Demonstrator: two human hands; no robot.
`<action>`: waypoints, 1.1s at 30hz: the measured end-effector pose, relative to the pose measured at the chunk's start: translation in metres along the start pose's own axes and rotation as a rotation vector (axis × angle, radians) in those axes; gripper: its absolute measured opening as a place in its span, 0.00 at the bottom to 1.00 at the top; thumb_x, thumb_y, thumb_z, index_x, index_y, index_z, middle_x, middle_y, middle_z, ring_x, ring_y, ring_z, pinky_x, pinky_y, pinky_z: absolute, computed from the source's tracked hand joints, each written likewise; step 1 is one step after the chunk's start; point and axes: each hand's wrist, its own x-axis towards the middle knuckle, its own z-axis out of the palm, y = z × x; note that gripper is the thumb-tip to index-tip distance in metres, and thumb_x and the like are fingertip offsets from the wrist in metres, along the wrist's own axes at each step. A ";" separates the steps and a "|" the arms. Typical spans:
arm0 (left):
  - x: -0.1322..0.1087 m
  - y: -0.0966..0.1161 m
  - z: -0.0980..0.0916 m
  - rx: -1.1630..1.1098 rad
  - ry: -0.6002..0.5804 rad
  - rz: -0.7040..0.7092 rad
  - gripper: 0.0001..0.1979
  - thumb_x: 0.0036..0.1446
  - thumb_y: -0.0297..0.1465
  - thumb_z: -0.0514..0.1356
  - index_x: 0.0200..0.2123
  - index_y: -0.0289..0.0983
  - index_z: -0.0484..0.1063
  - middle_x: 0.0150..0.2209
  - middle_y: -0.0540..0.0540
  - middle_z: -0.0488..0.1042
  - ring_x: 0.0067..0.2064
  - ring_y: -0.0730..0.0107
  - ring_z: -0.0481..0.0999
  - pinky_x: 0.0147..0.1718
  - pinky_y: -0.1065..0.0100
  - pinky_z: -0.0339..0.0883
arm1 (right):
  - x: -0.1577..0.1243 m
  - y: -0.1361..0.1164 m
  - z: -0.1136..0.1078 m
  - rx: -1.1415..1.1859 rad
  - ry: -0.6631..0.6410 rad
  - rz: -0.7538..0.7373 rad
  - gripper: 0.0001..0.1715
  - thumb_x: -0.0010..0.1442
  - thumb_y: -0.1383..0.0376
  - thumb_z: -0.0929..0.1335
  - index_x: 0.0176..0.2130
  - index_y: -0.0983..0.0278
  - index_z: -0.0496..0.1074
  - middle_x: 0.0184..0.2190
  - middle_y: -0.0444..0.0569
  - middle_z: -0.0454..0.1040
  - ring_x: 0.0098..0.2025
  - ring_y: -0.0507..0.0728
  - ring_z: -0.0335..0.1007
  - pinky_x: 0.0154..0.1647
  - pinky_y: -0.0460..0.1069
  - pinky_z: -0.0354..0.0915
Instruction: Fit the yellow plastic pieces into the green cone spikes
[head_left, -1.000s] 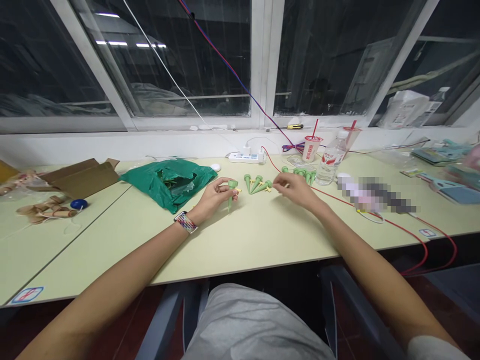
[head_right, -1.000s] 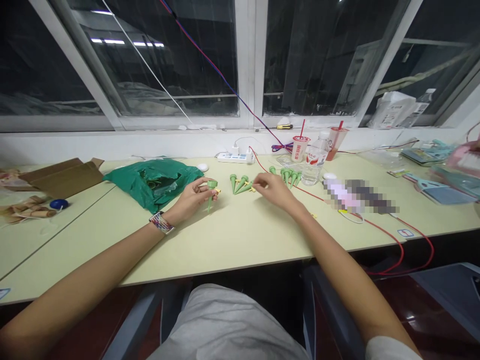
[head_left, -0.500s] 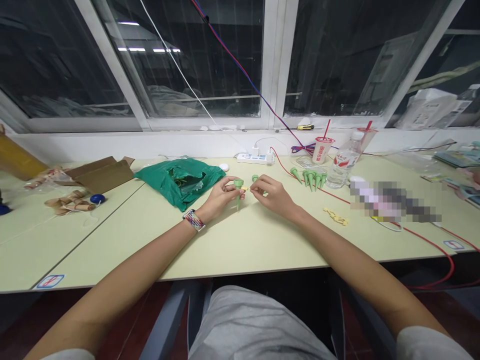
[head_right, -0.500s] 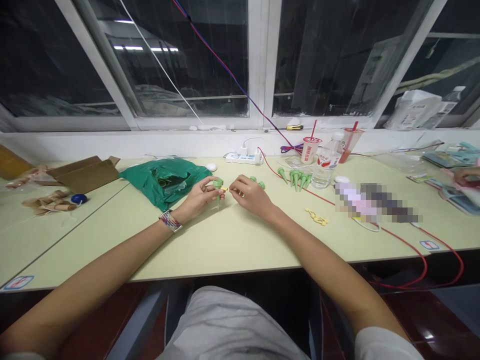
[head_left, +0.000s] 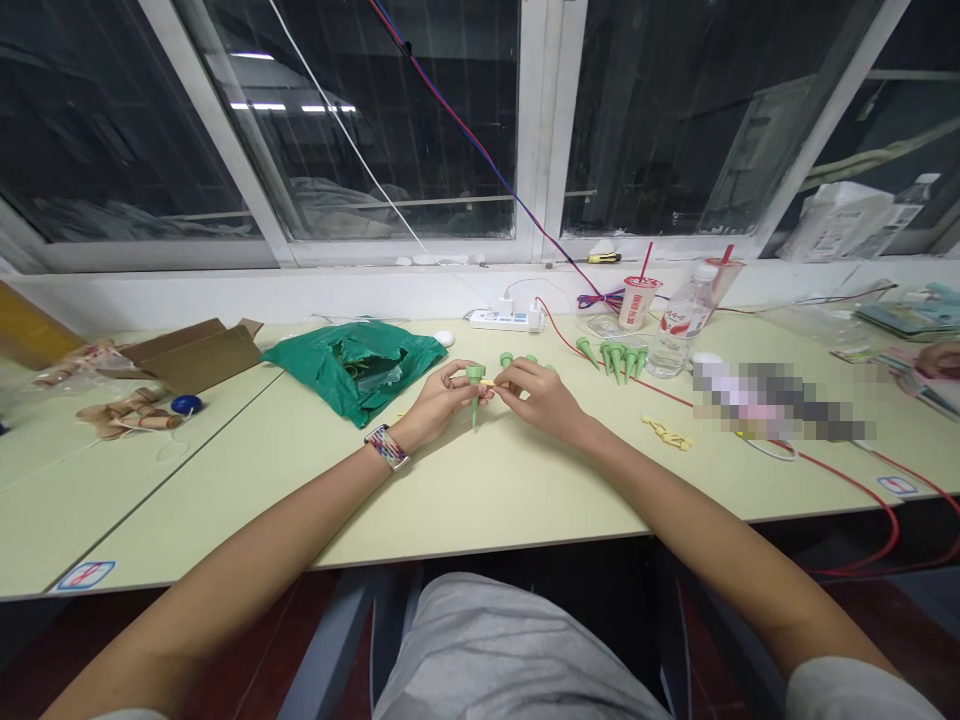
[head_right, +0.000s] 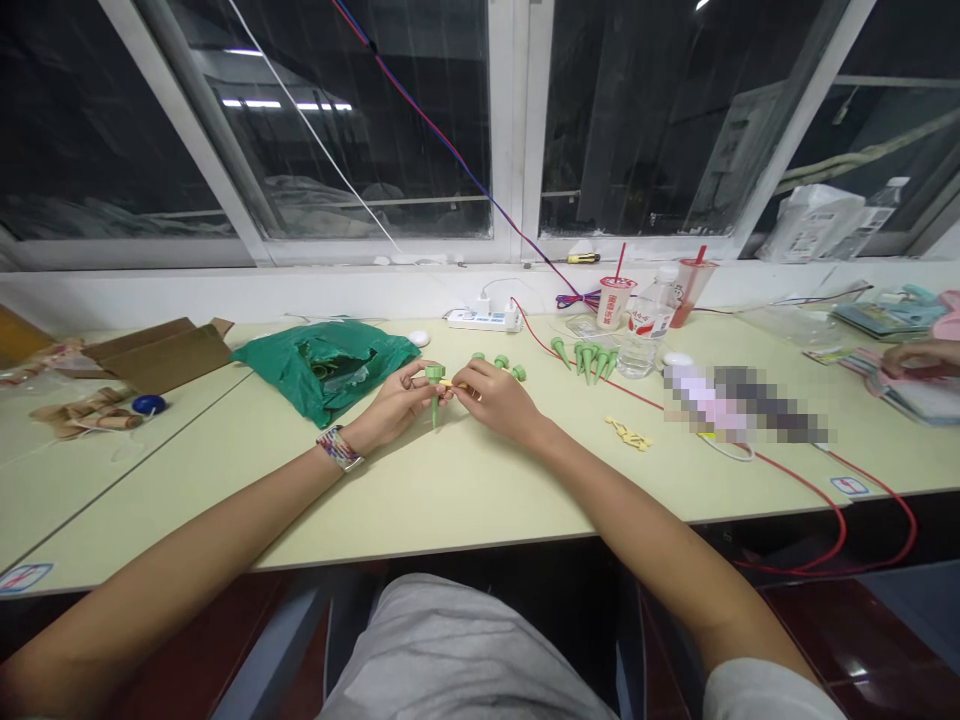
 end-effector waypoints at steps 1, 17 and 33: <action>0.000 0.000 0.000 -0.001 -0.003 0.002 0.23 0.51 0.34 0.76 0.47 0.38 0.72 0.36 0.46 0.81 0.38 0.65 0.82 0.42 0.63 0.73 | 0.000 0.001 0.000 -0.004 0.007 0.000 0.09 0.71 0.67 0.66 0.39 0.61 0.75 0.36 0.49 0.75 0.34 0.54 0.71 0.37 0.49 0.67; 0.000 0.004 0.003 0.008 0.051 -0.022 0.24 0.48 0.33 0.78 0.45 0.37 0.73 0.36 0.45 0.82 0.37 0.64 0.83 0.41 0.63 0.75 | -0.004 0.004 0.003 -0.028 0.041 0.023 0.09 0.71 0.68 0.66 0.39 0.62 0.75 0.37 0.50 0.75 0.34 0.54 0.71 0.38 0.49 0.67; -0.001 0.002 0.002 0.017 0.033 -0.018 0.23 0.48 0.33 0.78 0.44 0.36 0.74 0.35 0.44 0.82 0.36 0.66 0.82 0.38 0.66 0.74 | -0.005 0.008 0.002 0.018 0.024 0.036 0.07 0.71 0.67 0.67 0.38 0.61 0.75 0.35 0.48 0.73 0.32 0.53 0.70 0.37 0.50 0.67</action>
